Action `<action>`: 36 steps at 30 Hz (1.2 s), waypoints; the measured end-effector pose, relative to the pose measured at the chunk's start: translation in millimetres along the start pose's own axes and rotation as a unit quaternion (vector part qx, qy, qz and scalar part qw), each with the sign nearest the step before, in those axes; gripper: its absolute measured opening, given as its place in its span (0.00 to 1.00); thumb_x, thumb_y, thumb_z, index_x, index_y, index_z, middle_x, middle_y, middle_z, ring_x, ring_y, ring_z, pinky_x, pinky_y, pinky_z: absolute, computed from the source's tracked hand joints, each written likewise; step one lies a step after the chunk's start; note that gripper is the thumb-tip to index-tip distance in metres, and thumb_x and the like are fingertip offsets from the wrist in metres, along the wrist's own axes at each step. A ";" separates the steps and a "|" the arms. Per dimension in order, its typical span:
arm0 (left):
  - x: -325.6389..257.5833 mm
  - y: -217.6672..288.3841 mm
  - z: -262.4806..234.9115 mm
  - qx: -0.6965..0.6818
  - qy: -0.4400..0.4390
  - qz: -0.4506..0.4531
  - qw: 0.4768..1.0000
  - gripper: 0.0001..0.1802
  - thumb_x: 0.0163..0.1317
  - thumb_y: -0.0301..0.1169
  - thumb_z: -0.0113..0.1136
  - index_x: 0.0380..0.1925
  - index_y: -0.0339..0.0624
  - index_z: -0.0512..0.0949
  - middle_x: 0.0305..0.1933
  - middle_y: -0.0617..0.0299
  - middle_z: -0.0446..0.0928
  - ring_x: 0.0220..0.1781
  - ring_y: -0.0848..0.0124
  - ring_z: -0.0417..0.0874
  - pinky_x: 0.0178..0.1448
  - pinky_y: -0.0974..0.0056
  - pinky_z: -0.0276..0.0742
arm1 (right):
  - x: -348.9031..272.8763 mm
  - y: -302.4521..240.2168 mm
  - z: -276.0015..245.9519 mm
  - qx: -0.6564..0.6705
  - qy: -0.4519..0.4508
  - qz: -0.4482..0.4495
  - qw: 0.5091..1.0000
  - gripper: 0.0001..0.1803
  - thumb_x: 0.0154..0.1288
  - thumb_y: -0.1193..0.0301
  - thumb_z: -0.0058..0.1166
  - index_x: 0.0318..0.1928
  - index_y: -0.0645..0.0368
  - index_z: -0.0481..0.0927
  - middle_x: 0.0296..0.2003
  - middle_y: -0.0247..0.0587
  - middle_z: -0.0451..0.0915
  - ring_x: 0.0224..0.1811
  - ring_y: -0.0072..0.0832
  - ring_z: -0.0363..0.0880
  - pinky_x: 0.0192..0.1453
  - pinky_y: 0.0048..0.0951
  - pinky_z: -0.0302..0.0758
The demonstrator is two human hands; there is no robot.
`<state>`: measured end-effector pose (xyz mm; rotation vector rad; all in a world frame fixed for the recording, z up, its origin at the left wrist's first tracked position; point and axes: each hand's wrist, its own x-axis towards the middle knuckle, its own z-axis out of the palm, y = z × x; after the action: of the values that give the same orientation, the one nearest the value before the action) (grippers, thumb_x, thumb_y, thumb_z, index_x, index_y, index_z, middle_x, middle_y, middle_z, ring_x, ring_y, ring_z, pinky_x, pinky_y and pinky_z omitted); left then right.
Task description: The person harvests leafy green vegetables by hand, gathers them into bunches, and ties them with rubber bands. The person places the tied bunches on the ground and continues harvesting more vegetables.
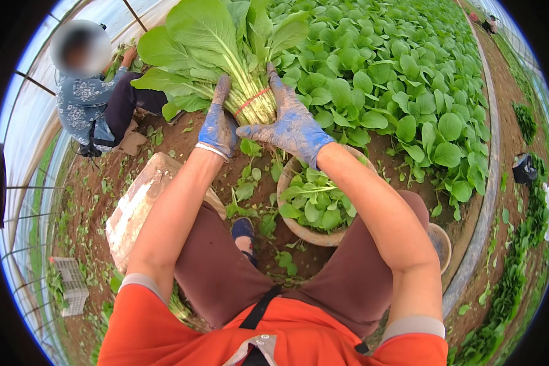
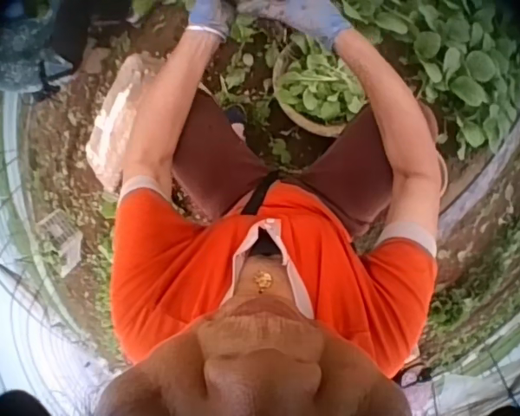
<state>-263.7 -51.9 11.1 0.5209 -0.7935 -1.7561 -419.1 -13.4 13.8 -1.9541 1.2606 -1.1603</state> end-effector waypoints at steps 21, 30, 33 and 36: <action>-3.2 19.7 2.5 -0.063 0.025 -0.001 0.998 0.47 0.55 0.72 0.47 0.63 0.49 0.67 0.60 0.53 0.73 0.57 0.54 0.76 0.62 0.45 0.72 | 11.9 5.6 -48.3 0.291 -0.071 0.064 0.952 0.36 0.59 0.70 0.63 0.65 0.68 0.63 0.58 0.47 0.72 0.44 0.25 0.78 0.51 0.28 0.75; -11.0 18.7 -0.8 -0.065 0.021 -0.036 0.997 0.46 0.55 0.70 0.50 0.62 0.46 0.69 0.61 0.53 0.74 0.57 0.54 0.77 0.62 0.47 0.73 | 3.1 5.5 -33.4 0.059 -0.122 0.126 0.983 0.14 0.69 0.70 0.49 0.51 0.64 0.77 0.36 0.41 0.82 0.32 0.24 0.81 0.38 0.29 0.76; -10.8 22.1 -7.0 -0.063 0.012 -0.047 0.997 0.45 0.56 0.70 0.50 0.62 0.45 0.69 0.61 0.52 0.74 0.57 0.54 0.78 0.62 0.47 0.73 | -4.7 17.4 -25.1 -0.163 -0.247 0.127 0.947 0.16 0.68 0.65 0.50 0.49 0.62 0.79 0.36 0.47 0.83 0.33 0.27 0.82 0.38 0.28 0.76; -9.3 24.3 -7.5 -0.050 0.000 -0.037 0.998 0.47 0.55 0.70 0.49 0.63 0.45 0.67 0.61 0.50 0.73 0.56 0.53 0.77 0.62 0.46 0.73 | -23.2 46.0 -30.9 -0.343 -0.355 0.068 0.867 0.20 0.67 0.59 0.53 0.49 0.61 0.80 0.40 0.50 0.83 0.33 0.29 0.82 0.42 0.29 0.76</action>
<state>-239.7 -49.6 23.3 0.4874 -0.6896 -1.8531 -471.2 -11.3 -16.1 -2.3773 1.4327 0.1771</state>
